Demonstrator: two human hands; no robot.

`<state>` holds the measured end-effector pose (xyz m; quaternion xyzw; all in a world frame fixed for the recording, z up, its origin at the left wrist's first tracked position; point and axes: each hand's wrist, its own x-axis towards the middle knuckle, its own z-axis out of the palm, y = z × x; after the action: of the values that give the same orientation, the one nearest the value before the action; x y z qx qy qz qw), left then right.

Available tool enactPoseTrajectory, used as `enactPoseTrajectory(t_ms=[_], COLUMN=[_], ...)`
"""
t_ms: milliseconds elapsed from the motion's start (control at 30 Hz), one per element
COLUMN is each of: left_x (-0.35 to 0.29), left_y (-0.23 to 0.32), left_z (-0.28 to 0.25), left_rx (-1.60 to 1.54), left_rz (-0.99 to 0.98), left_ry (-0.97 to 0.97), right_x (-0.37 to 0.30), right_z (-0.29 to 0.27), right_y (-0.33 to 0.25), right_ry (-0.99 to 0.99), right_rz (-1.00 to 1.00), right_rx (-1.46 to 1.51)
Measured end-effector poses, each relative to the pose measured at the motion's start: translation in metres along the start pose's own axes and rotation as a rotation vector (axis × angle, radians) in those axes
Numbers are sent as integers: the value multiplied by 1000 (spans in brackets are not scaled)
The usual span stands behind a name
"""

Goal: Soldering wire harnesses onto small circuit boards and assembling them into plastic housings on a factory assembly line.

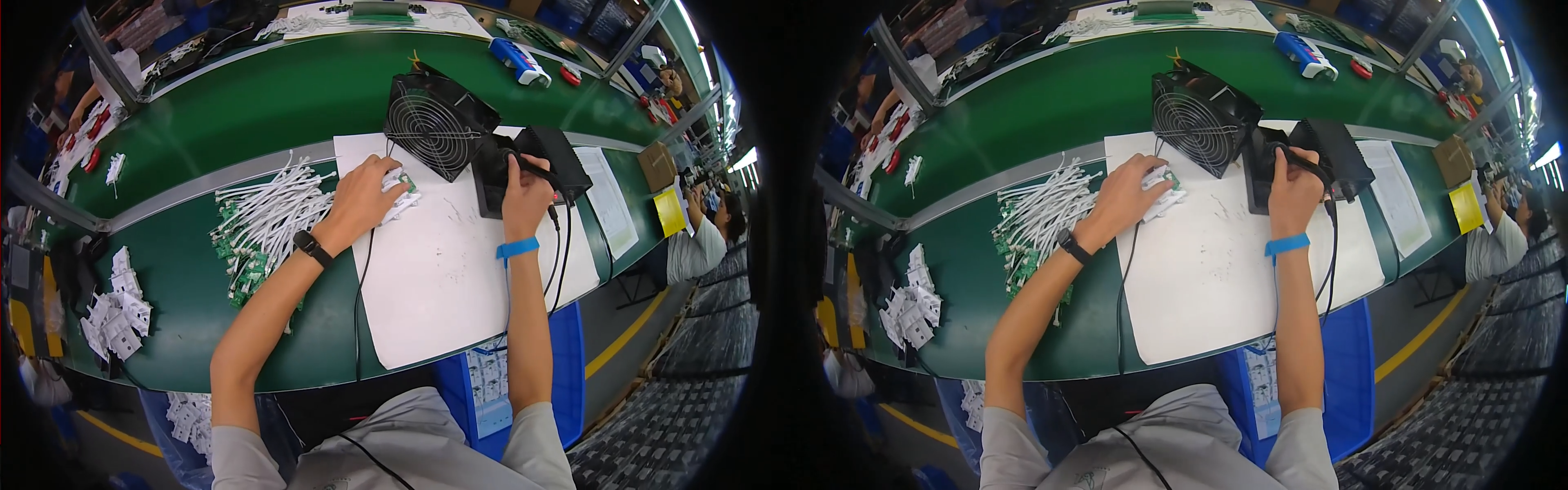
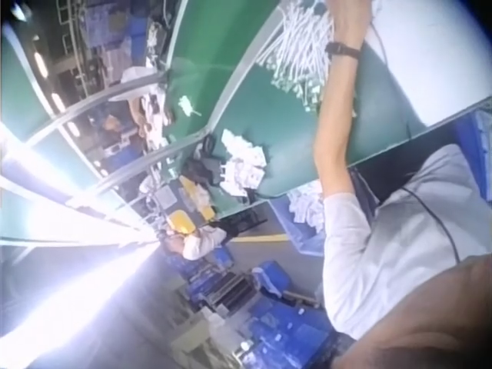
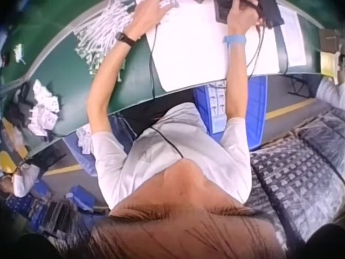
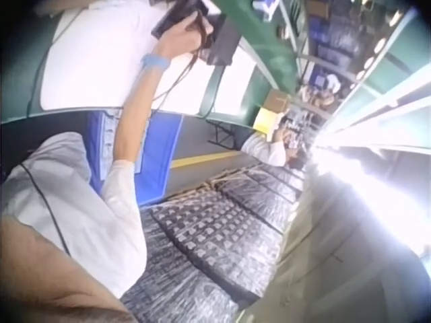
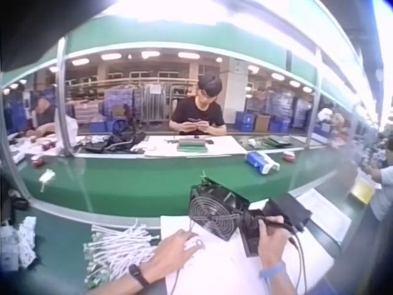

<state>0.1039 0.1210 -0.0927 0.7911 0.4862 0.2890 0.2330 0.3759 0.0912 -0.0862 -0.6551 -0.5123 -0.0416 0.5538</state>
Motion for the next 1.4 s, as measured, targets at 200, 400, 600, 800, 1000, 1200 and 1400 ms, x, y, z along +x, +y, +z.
enactPoseTrajectory(t_ms=[200, 400, 600, 800, 1000, 1200, 1400], left_x=[-1, -6, -2, -1, -10, -35, -32], left_y=[-1, -2, 4, 6, 2, 18, -8], left_z=[5, 3, 8, 8, -2, -9, -31], left_rx=[-7, -15, -4, 38, 78, 250, 145], left_rz=[0, -10, 4, -30, 139, 253, 296], left_ry=[22, 39, 50, 23, 55, 61, 26], right_x=[4, 2, 2, 4, -16, -50, -57], right_z=[18, 16, 18, 4, -44, -47, -5], right_y=[25, 16, 28, 21, -9, -26, -67], right_ry=[68, 69, -7, 264, 399, 101, -291], right_rz=[-54, -15, -43, -47, -209, -142, 71], right_rx=[167, 76, 284, 124, 371, 404, 497])
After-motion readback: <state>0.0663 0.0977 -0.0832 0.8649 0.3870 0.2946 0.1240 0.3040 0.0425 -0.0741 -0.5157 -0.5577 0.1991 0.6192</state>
